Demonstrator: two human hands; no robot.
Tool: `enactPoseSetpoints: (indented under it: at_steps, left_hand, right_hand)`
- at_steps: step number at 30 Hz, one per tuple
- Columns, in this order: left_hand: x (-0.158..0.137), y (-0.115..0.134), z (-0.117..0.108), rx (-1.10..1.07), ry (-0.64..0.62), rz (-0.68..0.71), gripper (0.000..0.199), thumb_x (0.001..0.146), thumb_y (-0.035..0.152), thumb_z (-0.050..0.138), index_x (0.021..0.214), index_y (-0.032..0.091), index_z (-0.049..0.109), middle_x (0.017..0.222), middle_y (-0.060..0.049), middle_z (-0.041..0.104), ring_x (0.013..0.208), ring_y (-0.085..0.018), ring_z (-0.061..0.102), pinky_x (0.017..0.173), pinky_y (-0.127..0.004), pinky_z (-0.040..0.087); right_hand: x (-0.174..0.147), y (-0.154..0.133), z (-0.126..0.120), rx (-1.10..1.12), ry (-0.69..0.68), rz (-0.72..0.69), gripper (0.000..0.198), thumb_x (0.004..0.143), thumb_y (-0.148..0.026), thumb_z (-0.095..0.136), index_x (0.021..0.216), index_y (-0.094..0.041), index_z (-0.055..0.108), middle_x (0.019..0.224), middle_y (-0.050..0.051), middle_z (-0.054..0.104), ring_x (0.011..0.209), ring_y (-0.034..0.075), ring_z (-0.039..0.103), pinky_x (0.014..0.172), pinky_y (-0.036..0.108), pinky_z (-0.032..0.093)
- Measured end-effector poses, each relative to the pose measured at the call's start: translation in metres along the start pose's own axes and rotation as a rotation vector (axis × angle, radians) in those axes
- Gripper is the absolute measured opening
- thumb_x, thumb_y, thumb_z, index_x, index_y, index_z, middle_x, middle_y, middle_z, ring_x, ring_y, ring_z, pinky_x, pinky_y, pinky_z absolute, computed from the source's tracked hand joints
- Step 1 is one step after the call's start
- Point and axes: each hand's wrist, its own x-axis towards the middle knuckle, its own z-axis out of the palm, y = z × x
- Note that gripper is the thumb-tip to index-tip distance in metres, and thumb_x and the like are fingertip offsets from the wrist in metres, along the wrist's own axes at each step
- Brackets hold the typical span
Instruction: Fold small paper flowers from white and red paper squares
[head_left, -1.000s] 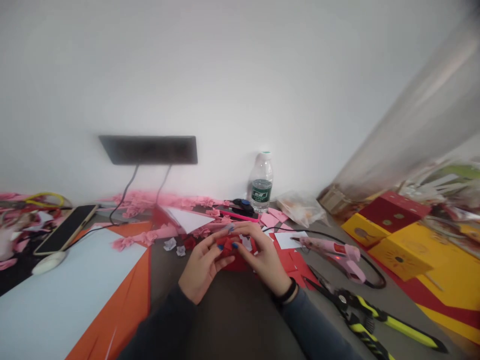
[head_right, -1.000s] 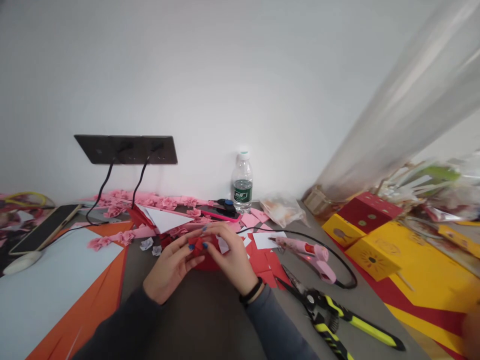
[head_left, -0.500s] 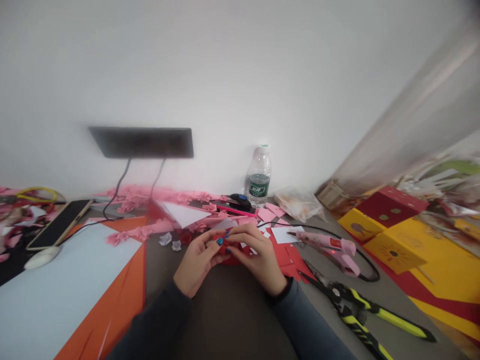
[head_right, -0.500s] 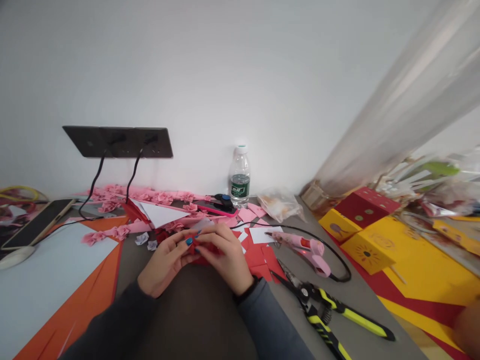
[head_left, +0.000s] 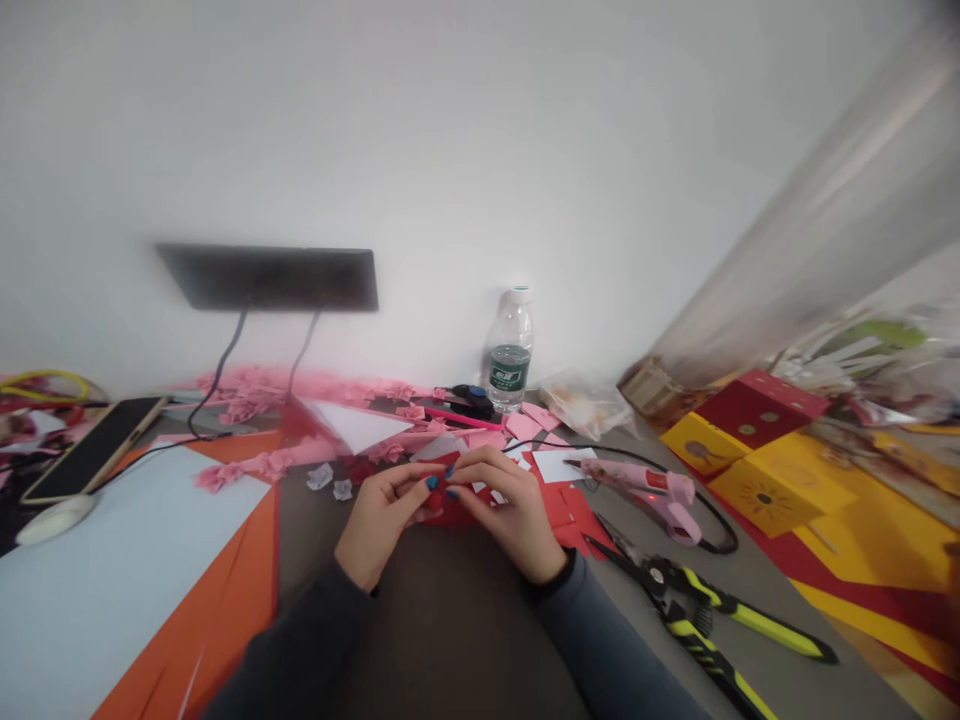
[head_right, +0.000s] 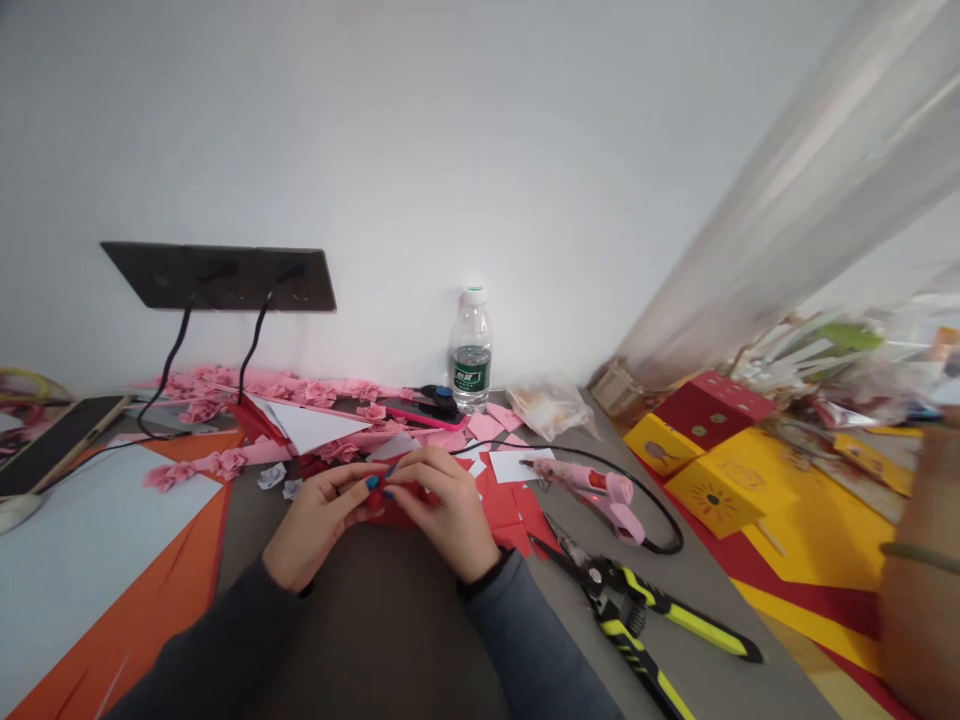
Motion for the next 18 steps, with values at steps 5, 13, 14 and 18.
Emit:
enactPoseSetpoints:
  at_steps: [5,13,14,18]
  left_hand:
    - [-0.009,0.001,0.007,0.437,-0.087,0.226,0.012,0.078,0.019,0.066,0.086,0.018,0.075,0.083,-0.006,0.077,0.079,-0.019,0.07,0.07,-0.023,0.05]
    - [-0.014,-0.002,0.016,0.606,-0.174,0.27,0.009,0.08,0.018,0.06,0.081,0.021,0.069,0.072,-0.004,0.075,0.064,-0.018,0.069,0.058,-0.022,0.047]
    - [-0.014,-0.003,0.015,0.609,-0.185,0.28,0.009,0.081,0.018,0.06,0.081,0.021,0.068,0.071,-0.003,0.075,0.064,-0.018,0.068,0.058,-0.022,0.047]
    - [-0.013,-0.006,0.012,0.64,-0.27,0.363,0.007,0.086,0.021,0.056,0.082,0.022,0.062,0.082,-0.006,0.076,0.071,-0.02,0.069,0.067,-0.025,0.05]
  right_hand:
    - [-0.015,-0.033,-0.046,-0.213,0.017,0.142,0.016,0.092,-0.022,0.054,0.078,-0.021,0.061,0.081,0.006,0.065,0.079,0.021,0.061,0.071,0.032,0.049]
    - [-0.108,-0.001,-0.167,-0.741,0.395,0.516,0.03,0.081,-0.055,0.059,0.081,-0.025,0.059,0.08,0.01,0.064,0.071,0.026,0.059,0.063,0.038,0.046]
    - [-0.113,0.01,-0.173,-0.685,0.374,0.536,0.039,0.078,-0.059,0.06,0.093,-0.023,0.062,0.091,0.013,0.068,0.082,0.03,0.063,0.069,0.04,0.05]
    - [-0.109,0.042,-0.176,-0.426,0.19,0.568,0.055,0.078,-0.059,0.06,0.116,-0.019,0.06,0.117,0.014,0.068,0.103,0.031,0.065,0.088,0.042,0.052]
